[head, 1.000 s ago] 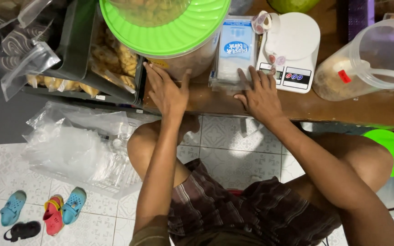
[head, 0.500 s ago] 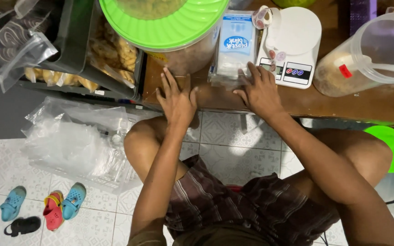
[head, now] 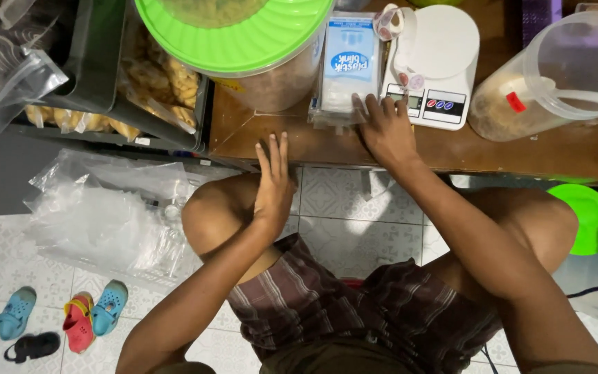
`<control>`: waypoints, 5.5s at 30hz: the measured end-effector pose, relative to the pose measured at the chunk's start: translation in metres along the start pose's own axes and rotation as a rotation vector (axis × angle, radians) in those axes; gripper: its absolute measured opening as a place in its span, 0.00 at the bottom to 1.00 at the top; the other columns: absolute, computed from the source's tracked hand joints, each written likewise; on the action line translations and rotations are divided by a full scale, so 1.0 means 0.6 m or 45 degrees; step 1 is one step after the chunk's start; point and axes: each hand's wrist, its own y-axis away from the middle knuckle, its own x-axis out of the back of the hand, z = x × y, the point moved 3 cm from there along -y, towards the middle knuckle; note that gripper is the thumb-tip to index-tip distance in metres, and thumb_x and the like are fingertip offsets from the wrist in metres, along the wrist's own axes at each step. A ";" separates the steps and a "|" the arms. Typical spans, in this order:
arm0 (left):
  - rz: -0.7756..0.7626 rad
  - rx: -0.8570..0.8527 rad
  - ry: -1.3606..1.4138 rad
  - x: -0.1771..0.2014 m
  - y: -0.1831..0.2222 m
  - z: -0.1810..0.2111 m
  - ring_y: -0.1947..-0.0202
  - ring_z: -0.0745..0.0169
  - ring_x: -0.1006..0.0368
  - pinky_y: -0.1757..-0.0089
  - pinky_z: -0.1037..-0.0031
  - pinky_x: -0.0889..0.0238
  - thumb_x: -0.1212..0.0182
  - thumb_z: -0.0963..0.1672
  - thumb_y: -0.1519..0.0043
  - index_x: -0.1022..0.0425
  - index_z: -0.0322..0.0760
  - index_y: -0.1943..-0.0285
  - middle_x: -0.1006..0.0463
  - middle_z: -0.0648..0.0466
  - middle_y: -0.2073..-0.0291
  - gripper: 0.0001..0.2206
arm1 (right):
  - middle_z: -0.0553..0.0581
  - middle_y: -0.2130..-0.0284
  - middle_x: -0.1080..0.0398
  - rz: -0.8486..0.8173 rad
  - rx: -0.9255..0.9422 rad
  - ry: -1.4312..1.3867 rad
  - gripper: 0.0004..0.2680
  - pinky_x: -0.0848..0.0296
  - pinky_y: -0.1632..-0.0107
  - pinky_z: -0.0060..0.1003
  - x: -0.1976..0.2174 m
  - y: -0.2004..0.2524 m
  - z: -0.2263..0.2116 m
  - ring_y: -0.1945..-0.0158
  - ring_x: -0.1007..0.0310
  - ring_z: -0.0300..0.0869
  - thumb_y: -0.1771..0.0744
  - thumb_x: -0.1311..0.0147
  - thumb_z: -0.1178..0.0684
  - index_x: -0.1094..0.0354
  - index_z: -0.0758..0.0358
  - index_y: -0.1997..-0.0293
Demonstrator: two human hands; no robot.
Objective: The person is manually packaging cornflakes by applying labels to plastic bags, weighing them on a digital scale, and filling them with the product using a scoop.
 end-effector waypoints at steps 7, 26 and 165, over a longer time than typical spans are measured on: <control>0.126 0.132 0.717 -0.024 -0.006 -0.057 0.26 0.37 0.50 0.35 0.32 0.68 0.50 0.61 0.36 0.26 0.42 0.35 0.43 0.43 0.24 0.30 | 0.58 0.49 0.30 -0.012 0.011 0.045 0.07 0.37 0.51 0.47 0.021 -0.015 -0.003 0.45 0.33 0.55 0.35 0.38 0.47 0.23 0.55 0.58; 0.904 -0.321 2.386 0.089 -0.232 -0.137 0.45 0.51 0.23 0.44 0.59 0.32 0.45 0.51 0.28 0.23 0.53 0.37 0.18 0.54 0.47 0.14 | 0.63 0.58 0.23 -0.173 -0.071 -0.614 0.13 0.31 0.57 0.48 0.172 -0.015 0.020 0.55 0.23 0.57 0.29 0.52 0.45 0.24 0.63 0.59; 0.888 -0.157 3.671 0.232 -0.216 -0.103 0.61 0.56 0.19 0.51 0.61 0.25 0.38 0.44 0.31 0.21 0.31 0.51 0.18 0.43 0.65 0.09 | 0.71 0.56 0.27 1.179 -1.360 -1.317 0.19 0.15 0.60 0.42 0.262 -0.073 0.171 0.59 0.16 0.60 0.28 0.43 0.70 0.44 0.58 0.32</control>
